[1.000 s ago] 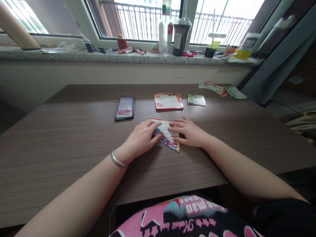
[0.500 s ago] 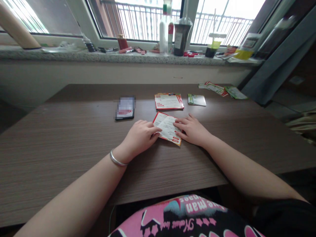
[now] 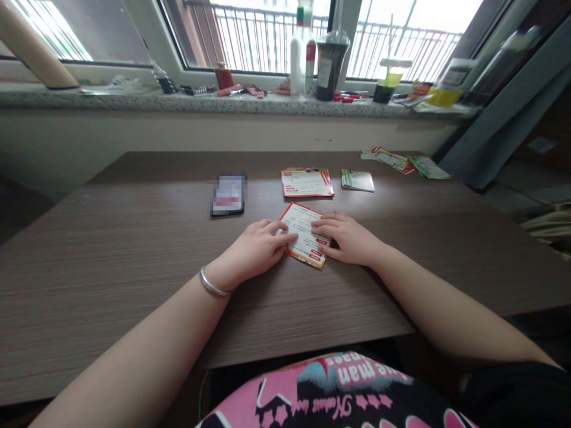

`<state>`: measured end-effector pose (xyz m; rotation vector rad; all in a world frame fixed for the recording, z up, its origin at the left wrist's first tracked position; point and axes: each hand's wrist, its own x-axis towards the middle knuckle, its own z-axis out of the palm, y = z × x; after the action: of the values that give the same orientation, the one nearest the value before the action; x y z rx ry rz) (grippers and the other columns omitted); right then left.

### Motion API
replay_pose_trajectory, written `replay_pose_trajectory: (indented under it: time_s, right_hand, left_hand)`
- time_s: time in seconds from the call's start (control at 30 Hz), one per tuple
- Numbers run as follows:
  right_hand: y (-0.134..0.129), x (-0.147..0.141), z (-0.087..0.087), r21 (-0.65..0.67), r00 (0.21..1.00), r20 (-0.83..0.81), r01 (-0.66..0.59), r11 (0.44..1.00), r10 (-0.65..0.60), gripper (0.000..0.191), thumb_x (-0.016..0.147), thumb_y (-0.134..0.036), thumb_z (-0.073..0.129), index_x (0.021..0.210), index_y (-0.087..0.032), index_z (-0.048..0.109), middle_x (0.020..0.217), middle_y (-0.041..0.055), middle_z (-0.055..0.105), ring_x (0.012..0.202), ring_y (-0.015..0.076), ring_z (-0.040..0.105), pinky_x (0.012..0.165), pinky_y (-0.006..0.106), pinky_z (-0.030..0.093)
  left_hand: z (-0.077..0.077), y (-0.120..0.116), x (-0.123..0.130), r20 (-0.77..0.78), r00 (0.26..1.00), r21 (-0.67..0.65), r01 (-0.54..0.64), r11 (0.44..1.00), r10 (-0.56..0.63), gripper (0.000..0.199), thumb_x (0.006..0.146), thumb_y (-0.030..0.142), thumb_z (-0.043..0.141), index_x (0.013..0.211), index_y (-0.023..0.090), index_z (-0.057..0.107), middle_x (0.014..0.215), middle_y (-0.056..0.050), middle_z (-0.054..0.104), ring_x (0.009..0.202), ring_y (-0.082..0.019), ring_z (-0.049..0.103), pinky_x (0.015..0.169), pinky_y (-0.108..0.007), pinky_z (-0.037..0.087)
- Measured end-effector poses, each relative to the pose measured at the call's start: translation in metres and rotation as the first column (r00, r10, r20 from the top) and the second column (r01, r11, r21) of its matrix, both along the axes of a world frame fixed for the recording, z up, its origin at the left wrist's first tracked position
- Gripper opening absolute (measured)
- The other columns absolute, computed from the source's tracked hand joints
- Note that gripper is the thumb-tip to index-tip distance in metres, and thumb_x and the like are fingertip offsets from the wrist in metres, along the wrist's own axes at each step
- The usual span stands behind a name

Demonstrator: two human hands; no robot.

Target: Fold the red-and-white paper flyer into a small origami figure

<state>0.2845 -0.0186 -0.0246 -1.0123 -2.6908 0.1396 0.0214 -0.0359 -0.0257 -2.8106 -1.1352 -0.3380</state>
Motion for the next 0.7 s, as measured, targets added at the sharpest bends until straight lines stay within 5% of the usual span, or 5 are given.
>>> replay_pose_trajectory:
  time_s: [0.43,0.7]
  right_hand:
    - [0.003,0.017,0.013,-0.012,0.993,0.05,-0.107,0.994,0.108,0.034,0.08,-0.036,0.067,0.111,-0.023,0.07,0.123,0.0069,0.067,0.106,0.0269,0.061,0.1,0.05,0.041]
    - [0.012,0.026,0.008,-0.004,0.997,0.025,-0.071,0.997,0.071,0.033,0.083,-0.027,0.063,0.115,-0.025,0.07,0.123,0.0072,0.067,0.107,0.025,0.062,0.094,0.043,0.047]
  left_hand:
    - [0.022,0.001,-0.015,-0.105,0.976,-0.026,-0.194,0.981,0.19,0.021,0.086,0.033,0.058,0.098,0.025,0.073,0.096,-0.007,0.067,0.086,-0.023,0.062,0.077,-0.035,0.045]
    - [0.015,0.015,-0.031,-0.021,0.991,-0.135,-0.136,0.981,0.134,0.023,0.088,0.033,0.058,0.103,0.027,0.074,0.1,-0.007,0.067,0.087,-0.019,0.062,0.081,-0.031,0.047]
